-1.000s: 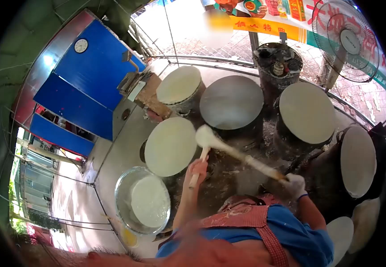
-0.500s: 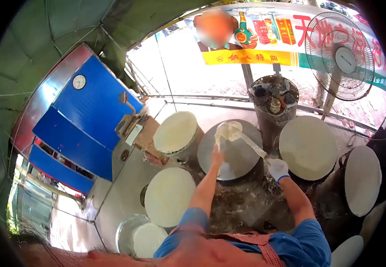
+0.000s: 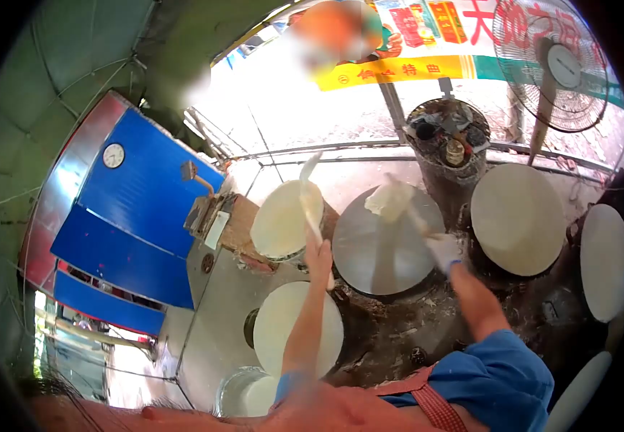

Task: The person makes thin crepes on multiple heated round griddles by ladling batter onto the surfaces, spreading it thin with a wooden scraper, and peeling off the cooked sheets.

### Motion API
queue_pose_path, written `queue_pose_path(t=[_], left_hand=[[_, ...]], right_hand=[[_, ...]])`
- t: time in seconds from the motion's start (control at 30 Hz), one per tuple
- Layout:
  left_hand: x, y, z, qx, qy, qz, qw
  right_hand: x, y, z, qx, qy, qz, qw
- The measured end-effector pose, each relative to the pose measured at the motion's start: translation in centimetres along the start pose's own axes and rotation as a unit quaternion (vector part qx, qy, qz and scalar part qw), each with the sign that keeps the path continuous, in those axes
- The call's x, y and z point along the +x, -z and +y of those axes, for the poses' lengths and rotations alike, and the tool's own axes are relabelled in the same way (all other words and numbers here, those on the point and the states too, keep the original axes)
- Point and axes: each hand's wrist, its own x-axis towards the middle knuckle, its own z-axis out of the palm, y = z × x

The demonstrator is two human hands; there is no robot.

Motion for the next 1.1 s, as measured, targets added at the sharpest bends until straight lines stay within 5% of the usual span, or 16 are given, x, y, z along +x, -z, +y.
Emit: queue_pose_path(t=[0.03,0.07,0.1,0.17,0.23,0.33,0.4,0.47,0.53,0.6,0.63,0.67,0.7,0.8,0.93,1.1], left_hand=[[-2.1,1.1,1.3,0.002,0.062,-0.043,0.997],[-4.2,0.7,-2.6,0.029,-0.043,-0.030,0.998],[-7.0,0.3,-7.4,0.058,-0.145,-0.020,0.988],[-14.3,1.9,-10.0,0.050,0.105,-0.105,0.988],[-20.1,4.3,-7.6,0.071,0.244,-0.149,0.956],[-26.8,5.1,-15.0,0.054,0.117,-0.097,0.987],[-27.8,4.2,-16.9,-0.022,0.148,-0.091,0.985],[-27.3,5.0,-15.0,-0.013,0.123,-0.085,0.989],[-26.5,5.5,-9.6,0.086,0.126,-0.115,0.982],[-26.5,5.7,-10.6,0.112,0.092,-0.101,0.984],[-26.7,5.4,-11.5,0.075,0.130,-0.086,0.985],[-27.2,5.1,-12.7,0.058,0.113,-0.067,0.990],[-27.3,4.6,-13.5,0.039,0.095,-0.044,0.994],[-26.8,3.9,-10.3,0.070,0.123,-0.047,0.989],[-27.3,3.4,-10.8,0.091,0.134,-0.037,0.986],[-27.1,2.2,-8.3,0.088,0.184,-0.007,0.979]], right_hand=[[1.6,-4.2,2.5,-0.001,0.095,0.019,0.995],[-0.3,-3.6,-4.8,-0.071,0.003,-0.086,0.994],[0.6,-2.8,-5.9,-0.170,0.059,-0.063,0.982],[0.9,0.9,-7.5,-0.302,0.159,-0.041,0.939],[1.2,5.4,-6.0,-0.301,0.067,-0.013,0.951],[-5.0,-0.4,-6.5,-0.257,0.025,0.011,0.966],[-4.7,-4.9,-5.7,-0.023,-0.066,-0.107,0.992],[-1.9,-4.1,-4.4,-0.204,0.084,-0.088,0.971],[-3.4,3.8,-8.1,-0.152,0.030,-0.088,0.984],[-1.4,4.6,-2.7,0.009,-0.013,-0.012,1.000],[-2.7,4.1,-4.3,0.015,-0.151,-0.031,0.988],[-2.4,0.4,-1.1,0.180,-0.102,-0.064,0.976],[-0.5,-3.9,4.2,0.194,-0.073,-0.093,0.974],[-0.2,-1.2,0.7,0.193,-0.174,-0.238,0.936],[7.1,3.6,2.5,0.295,-0.169,-0.137,0.930],[3.2,1.1,-2.6,0.121,-0.300,-0.315,0.892]])
